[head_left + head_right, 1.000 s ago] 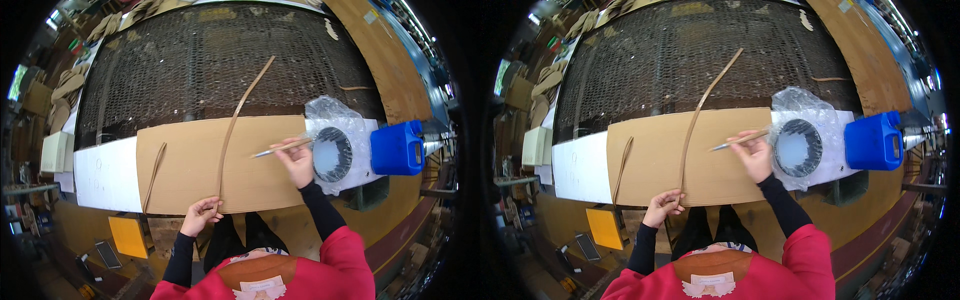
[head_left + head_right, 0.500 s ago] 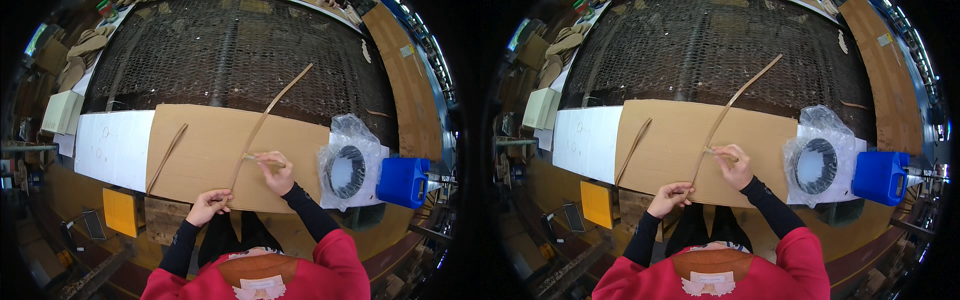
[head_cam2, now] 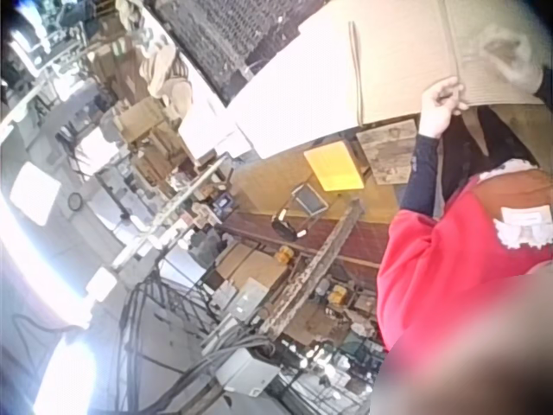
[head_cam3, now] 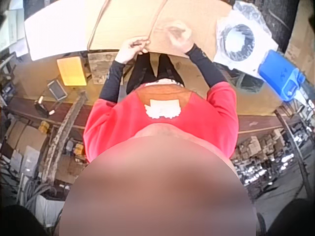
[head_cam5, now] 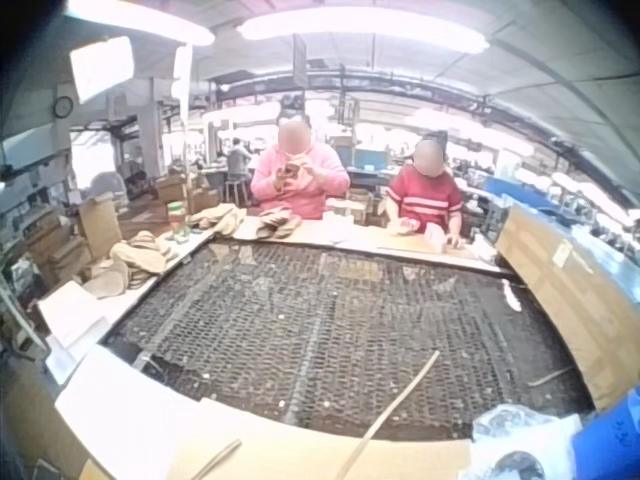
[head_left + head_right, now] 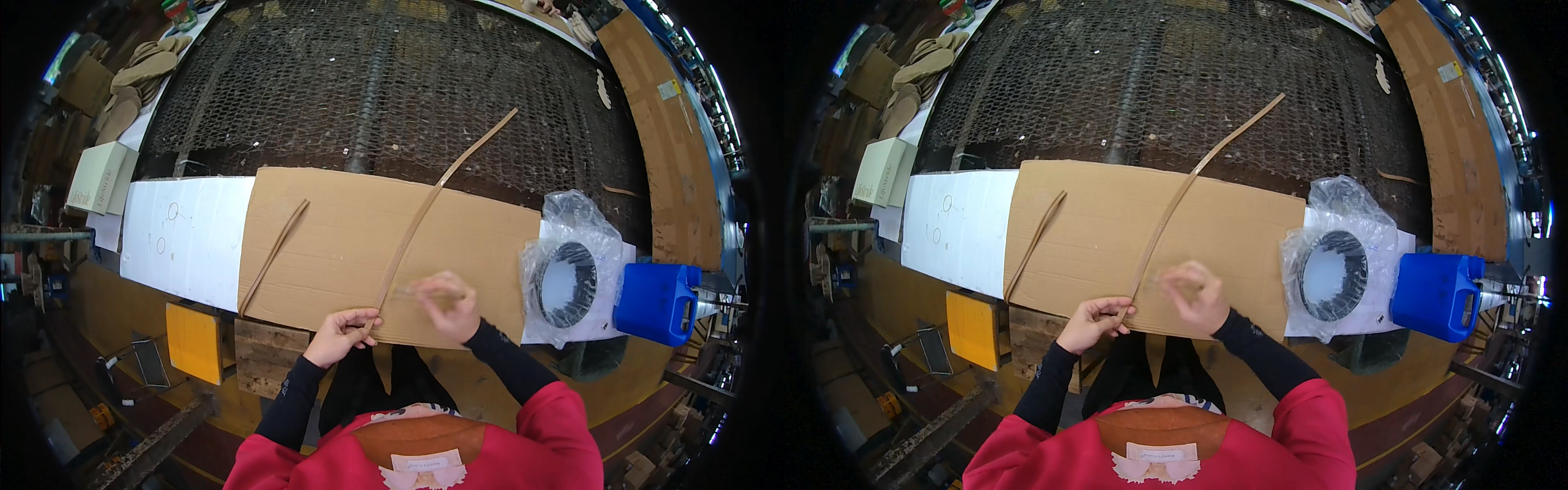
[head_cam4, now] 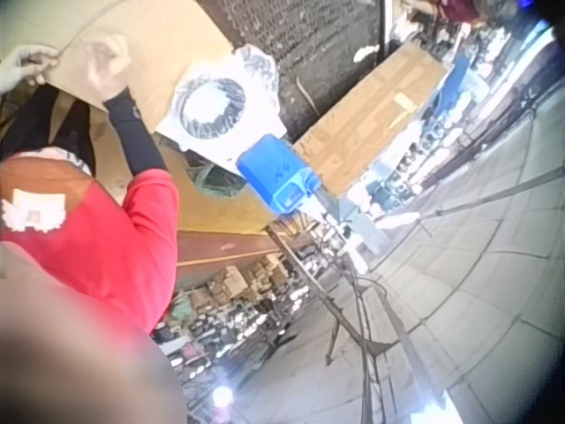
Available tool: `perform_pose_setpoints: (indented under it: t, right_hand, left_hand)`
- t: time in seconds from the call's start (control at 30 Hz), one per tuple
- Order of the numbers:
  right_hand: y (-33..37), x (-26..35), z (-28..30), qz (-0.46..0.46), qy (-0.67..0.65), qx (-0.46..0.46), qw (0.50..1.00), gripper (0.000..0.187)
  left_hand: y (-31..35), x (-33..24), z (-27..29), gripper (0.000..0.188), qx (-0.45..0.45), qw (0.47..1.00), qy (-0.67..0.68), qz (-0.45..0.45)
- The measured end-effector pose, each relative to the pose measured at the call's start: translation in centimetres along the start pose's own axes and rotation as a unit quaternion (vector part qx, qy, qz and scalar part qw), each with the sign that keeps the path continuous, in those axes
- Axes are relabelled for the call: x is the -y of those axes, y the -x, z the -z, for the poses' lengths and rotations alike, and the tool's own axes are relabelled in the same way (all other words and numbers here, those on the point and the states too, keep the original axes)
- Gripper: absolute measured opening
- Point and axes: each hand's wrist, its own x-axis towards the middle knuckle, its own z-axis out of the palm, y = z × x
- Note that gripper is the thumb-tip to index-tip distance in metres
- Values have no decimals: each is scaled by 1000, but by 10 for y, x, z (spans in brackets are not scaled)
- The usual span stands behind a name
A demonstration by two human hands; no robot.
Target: The person repeatedly dips a brush into a container of white liquid and applies it along the length of thin flexible strips laid on a cardboard sheet. The person handles several strips one at a time, coating each with the liquid and placing them on the work surface.
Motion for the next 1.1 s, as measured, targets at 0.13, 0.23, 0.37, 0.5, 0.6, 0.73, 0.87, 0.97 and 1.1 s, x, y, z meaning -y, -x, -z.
perform_pose_setpoints:
  t: [0.13,0.23,0.37,0.5,0.6,0.73,0.87,0.97,1.1]
  right_hand:
    - [-41,-22,10,9,52,-126,991,20]
    - [-45,-20,6,28,91,-94,991,20]
    - [-21,0,-11,27,24,10,999,16]
    - [-25,-8,-10,-5,20,-82,996,16]
    - [-23,-10,-10,-34,49,-97,994,16]
    - [11,10,-29,8,7,15,1000,18]
    - [8,5,-32,23,1,-56,998,16]
    - [-8,-7,-23,-24,18,-103,994,16]
    - [2,2,-16,63,28,38,997,20]
  left_hand:
    - [1,0,0,36,-3,1000,5,-1]
    - [2,-2,1,36,-5,1000,1,0]
    - [2,-2,2,36,-5,1000,2,0]
    - [2,1,4,37,-3,1000,-5,-5]
    - [1,2,6,38,2,1000,4,-9]
    - [2,0,6,37,1,1000,6,-7]
    - [3,-1,6,35,-2,1000,0,-6]
    - [3,-1,6,33,-5,1000,-3,-7]
    - [3,0,7,28,-9,1000,5,-5]
